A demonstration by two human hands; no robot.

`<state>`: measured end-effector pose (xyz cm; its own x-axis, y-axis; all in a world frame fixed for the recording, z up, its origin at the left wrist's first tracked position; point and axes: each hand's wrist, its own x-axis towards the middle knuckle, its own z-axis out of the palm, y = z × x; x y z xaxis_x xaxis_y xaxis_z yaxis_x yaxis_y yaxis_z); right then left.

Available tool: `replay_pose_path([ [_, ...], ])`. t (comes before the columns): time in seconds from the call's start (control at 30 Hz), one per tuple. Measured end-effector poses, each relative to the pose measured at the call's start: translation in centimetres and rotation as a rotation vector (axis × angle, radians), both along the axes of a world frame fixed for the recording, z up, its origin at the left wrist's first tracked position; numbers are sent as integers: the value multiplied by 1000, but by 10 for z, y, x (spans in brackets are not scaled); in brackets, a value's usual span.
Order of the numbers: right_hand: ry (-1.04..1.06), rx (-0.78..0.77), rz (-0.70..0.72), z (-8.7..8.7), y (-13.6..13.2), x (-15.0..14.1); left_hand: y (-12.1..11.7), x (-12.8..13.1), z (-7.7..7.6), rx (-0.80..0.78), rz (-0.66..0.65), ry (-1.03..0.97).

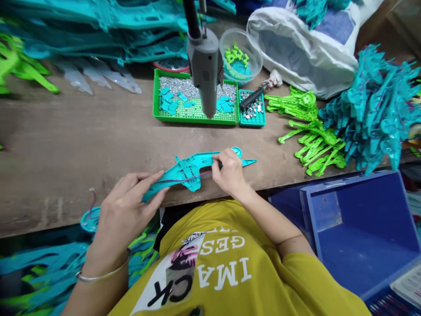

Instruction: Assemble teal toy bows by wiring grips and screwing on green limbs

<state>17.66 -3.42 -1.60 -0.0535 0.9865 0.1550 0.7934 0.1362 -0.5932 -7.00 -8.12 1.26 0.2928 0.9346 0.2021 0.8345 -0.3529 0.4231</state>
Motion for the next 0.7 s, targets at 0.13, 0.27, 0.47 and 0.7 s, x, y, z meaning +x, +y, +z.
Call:
replay_pose_path([
  [0.13, -104, 57, 3, -6, -26, -7, 8, -7, -8, -9, -25, -30],
  [0.27, -85, 43, 20, -7, -34, 10, 23, -15, -20, -64, -61, -50],
  [0.47, 62, 132, -244, -17, -21, 61, 43, -21, -37, -110, -80, -41],
  [0.7, -44, 61, -210, -19, -13, 56, 47, 0, -25, -2, -110, 42],
])
